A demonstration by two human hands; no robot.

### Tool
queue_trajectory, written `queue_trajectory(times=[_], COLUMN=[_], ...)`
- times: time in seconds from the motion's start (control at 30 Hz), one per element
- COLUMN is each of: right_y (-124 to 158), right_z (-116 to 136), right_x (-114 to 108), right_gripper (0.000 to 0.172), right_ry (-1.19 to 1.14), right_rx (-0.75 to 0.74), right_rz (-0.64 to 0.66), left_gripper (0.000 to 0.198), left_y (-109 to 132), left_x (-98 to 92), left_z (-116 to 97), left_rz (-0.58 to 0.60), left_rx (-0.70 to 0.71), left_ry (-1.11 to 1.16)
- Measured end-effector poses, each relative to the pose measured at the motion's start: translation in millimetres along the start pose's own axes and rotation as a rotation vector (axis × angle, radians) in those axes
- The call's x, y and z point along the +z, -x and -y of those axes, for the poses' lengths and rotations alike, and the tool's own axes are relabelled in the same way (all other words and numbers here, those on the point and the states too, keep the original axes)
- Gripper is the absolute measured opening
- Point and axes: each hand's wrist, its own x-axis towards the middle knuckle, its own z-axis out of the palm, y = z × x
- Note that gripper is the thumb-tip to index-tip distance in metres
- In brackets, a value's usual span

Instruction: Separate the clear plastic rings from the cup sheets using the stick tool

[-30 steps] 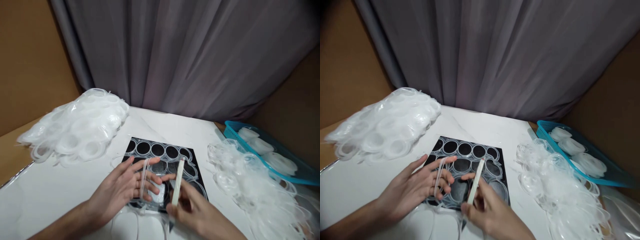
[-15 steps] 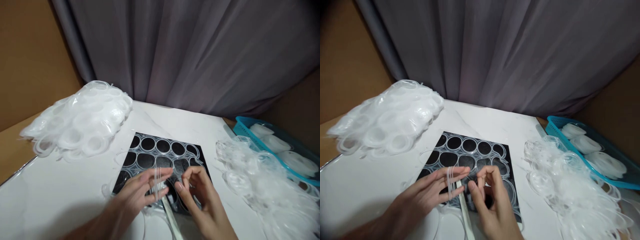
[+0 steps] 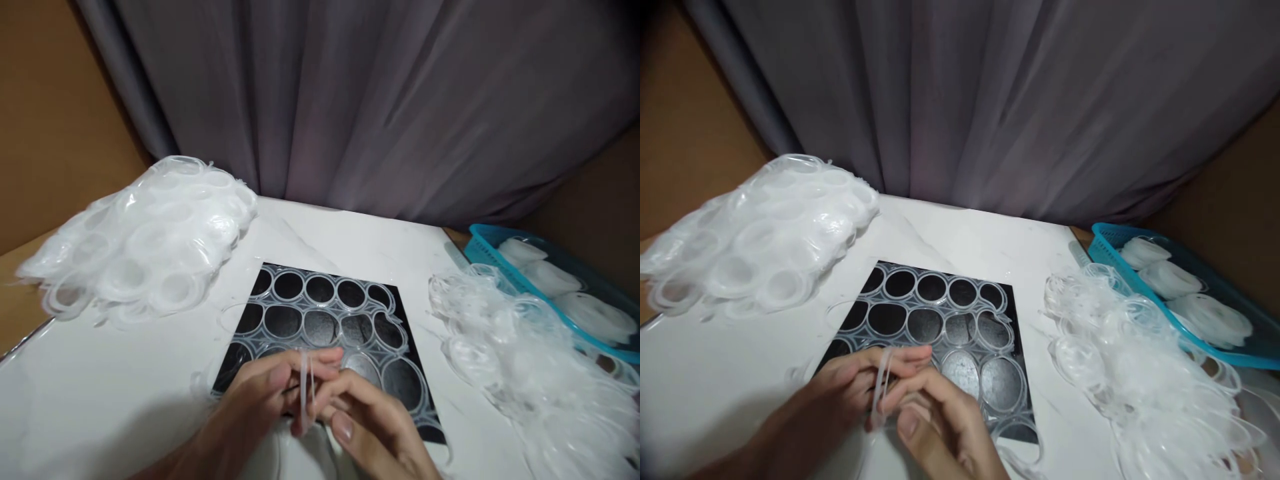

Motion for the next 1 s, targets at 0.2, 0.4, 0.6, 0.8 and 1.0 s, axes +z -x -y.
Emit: queue_trajectory(times=[0.2,0.4,0.6,0.8,1.0], right_y=[-6.1,-5.3,-5.6,-0.9,1.7], right_z=[-0.4,5.3,4.3,-3.7,-2.8], right_x=[-7.1,-6.3,-10.9,-16.0,-24.7], right_gripper=[0.033,0.022,0.018,0.027,0.036], right_ry=[0.183,0.583,0.811,0.923,1.096], right_rx=[0.047,-0.184,-0.282,-0.405,-0.455], right_rz=[-0.12,-0.139,0.001,-0.058,-0.246], left_gripper=[0.039,0.032,0.033,0.034,0.024], left_y=[2.6,1.4,-4.6,-5.8,6.1], left_x=[-2.5,-21.1,-9.2,-2.2,-25.8], left_z=[-2.3,1.2,-1.6,-9.9,-8.6], left_rz=[-0.012,-0.031,-0.046,-0.051,-0.146], left_rx=[0.077,0.145,0.153,0.179,0.252], left_ry=[0.0,-0.273,-0.435,-0.546,-0.891])
